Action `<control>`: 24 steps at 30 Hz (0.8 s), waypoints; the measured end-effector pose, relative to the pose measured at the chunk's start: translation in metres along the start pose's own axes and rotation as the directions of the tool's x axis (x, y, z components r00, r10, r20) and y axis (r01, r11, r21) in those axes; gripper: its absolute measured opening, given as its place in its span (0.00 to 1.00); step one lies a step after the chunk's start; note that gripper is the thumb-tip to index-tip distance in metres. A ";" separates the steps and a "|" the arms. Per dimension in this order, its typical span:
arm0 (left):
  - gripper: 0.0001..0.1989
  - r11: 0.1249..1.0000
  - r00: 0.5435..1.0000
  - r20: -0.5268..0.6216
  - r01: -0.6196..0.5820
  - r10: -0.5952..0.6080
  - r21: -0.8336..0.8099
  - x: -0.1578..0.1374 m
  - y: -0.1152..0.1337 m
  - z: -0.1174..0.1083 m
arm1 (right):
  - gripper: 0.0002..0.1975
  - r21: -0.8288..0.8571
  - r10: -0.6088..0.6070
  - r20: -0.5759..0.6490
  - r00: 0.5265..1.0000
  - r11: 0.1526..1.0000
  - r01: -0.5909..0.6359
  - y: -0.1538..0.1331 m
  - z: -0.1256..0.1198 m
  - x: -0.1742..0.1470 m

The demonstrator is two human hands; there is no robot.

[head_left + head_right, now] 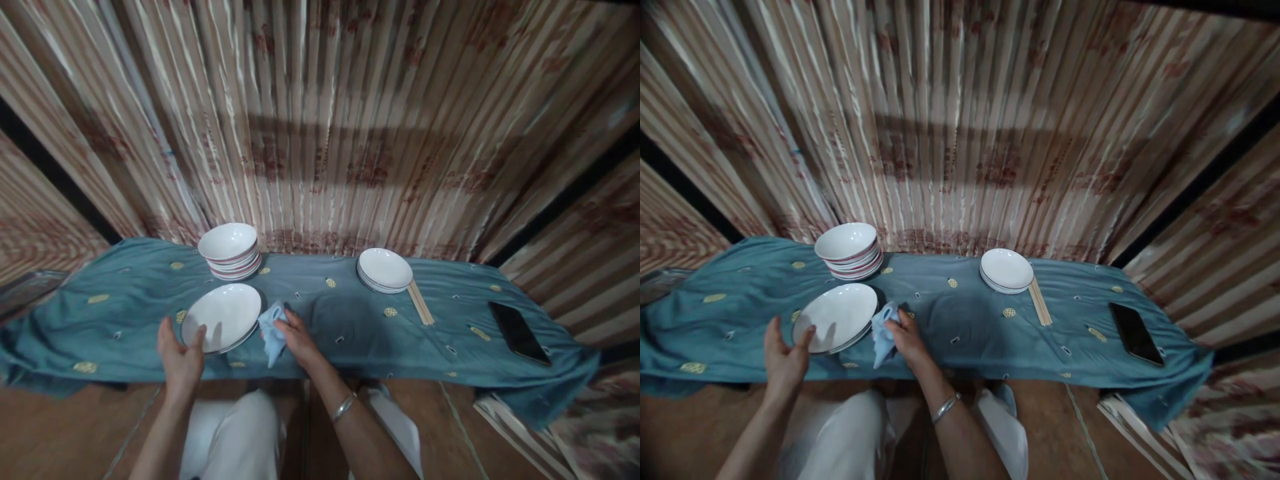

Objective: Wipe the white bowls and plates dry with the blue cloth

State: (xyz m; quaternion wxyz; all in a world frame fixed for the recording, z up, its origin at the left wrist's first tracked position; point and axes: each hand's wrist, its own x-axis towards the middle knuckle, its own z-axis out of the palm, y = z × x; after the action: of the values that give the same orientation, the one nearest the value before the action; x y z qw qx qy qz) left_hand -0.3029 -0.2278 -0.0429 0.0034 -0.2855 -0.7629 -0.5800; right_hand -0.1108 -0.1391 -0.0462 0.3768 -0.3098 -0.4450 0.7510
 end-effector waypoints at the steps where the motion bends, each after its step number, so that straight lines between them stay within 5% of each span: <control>1: 0.37 0.997 0.997 -0.007 0.081 -0.081 0.012 0.001 -0.007 -0.001 | 0.15 0.004 0.003 0.008 1.000 1.000 -0.003 0.001 0.006 0.001; 5: 0.42 0.972 0.973 0.040 0.229 -0.227 -0.045 -0.003 -0.031 0.002 | 0.14 -0.009 0.047 0.052 0.997 0.999 -0.047 0.007 0.021 0.006; 11: 0.41 0.972 0.982 0.086 0.182 -0.170 -0.149 -0.006 -0.047 0.007 | 0.16 -0.081 0.068 0.060 0.996 0.995 -0.063 0.017 0.026 0.011; 18: 0.39 0.961 0.976 0.076 0.216 -0.206 -0.170 -0.007 -0.047 0.011 | 0.13 -0.251 -0.098 0.037 0.994 0.962 0.104 0.018 0.026 0.011; 24: 0.37 0.989 0.993 0.099 0.074 -0.062 -0.127 -0.016 -0.035 0.003 | 0.12 -0.377 -0.191 -0.076 0.979 0.914 0.149 0.021 0.027 0.012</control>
State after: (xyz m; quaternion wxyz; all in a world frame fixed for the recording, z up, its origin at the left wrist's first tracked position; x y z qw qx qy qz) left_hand -0.3040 -0.2374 -0.0797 -0.0712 -0.2862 -0.7321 -0.6140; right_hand -0.1445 -0.1472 -0.0553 0.3998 -0.3768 -0.5818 0.5997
